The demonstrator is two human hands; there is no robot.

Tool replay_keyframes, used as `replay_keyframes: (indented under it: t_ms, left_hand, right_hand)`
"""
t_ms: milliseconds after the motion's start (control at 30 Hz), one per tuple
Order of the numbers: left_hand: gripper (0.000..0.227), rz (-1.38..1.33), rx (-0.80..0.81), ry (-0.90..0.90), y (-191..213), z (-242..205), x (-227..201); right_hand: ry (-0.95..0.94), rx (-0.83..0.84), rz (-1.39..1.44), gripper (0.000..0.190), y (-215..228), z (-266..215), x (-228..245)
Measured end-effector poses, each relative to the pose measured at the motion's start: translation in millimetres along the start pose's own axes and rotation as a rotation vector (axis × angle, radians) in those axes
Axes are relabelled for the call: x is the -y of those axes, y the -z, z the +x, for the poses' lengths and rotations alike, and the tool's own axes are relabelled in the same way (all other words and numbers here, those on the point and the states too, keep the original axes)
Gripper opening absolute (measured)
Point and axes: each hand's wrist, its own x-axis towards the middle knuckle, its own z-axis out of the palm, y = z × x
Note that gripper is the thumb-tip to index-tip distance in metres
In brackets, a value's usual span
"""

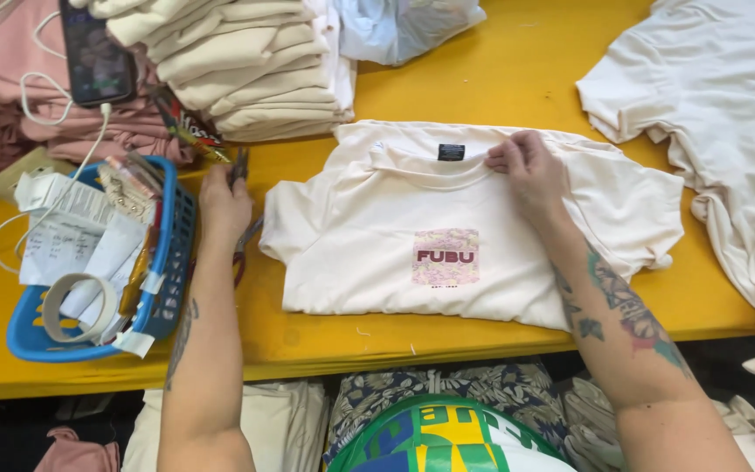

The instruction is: The person trims tags and loose threads from a white t-shirt using scissors and pliers. They cut the neck tag, trim threads along the hem, and remove a small tag near the chest logo.

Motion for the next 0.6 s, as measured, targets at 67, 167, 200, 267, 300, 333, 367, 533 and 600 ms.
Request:
replay_keyframes:
  t_ms: [67, 167, 200, 267, 300, 333, 367, 533, 600]
  left_hand:
    - [0.039, -0.468, 0.096, -0.142, 1.9, -26.3, -51.8]
    - [0.046, -0.649, 0.29, -0.353, -55.5, -44.4, -90.5]
    - [0.046, -0.651, 0.296, -0.356, -43.9, -59.9, -122.7]
    - [0.049, -0.52, 0.551, -0.502, -19.9, -91.3, -187.2]
    - [0.049, -0.521, 0.557, -0.507, -41.0, -91.2, -188.0]
    - [0.047, -0.285, 0.492, -0.552, -62.2, -90.8, -189.0]
    - [0.047, -0.049, 0.42, -0.592, -83.3, -90.4, -190.1]
    - [0.049, 0.045, 0.44, -0.566, -106.7, -96.8, -206.2]
    - [0.044, 0.088, 0.416, -0.575, -114.4, -95.1, -207.0]
  right_hand:
    - [0.073, 0.12, -0.565, 0.015, 2.6, 1.2, 4.2]
    - [0.261, 0.229, -0.781, 0.014, -12.8, -15.1, 19.0]
    - [0.257, 0.224, -0.784, 0.014, -16.1, -15.2, 16.8]
    - [0.261, 0.249, -0.909, 0.01, -22.1, -15.0, 12.6]
    - [0.256, 0.244, -0.912, 0.01, -20.7, -12.8, 10.1]
    - [0.203, 0.228, -0.881, 0.008, -19.2, -10.1, 7.7]
    - [0.149, 0.212, -0.848, 0.007, -17.7, -7.2, 5.3]
    - [0.103, 0.201, -0.737, 0.01, -10.4, -4.3, 14.5]
    - [0.089, 0.215, -0.699, 0.011, -14.3, -9.3, 28.1]
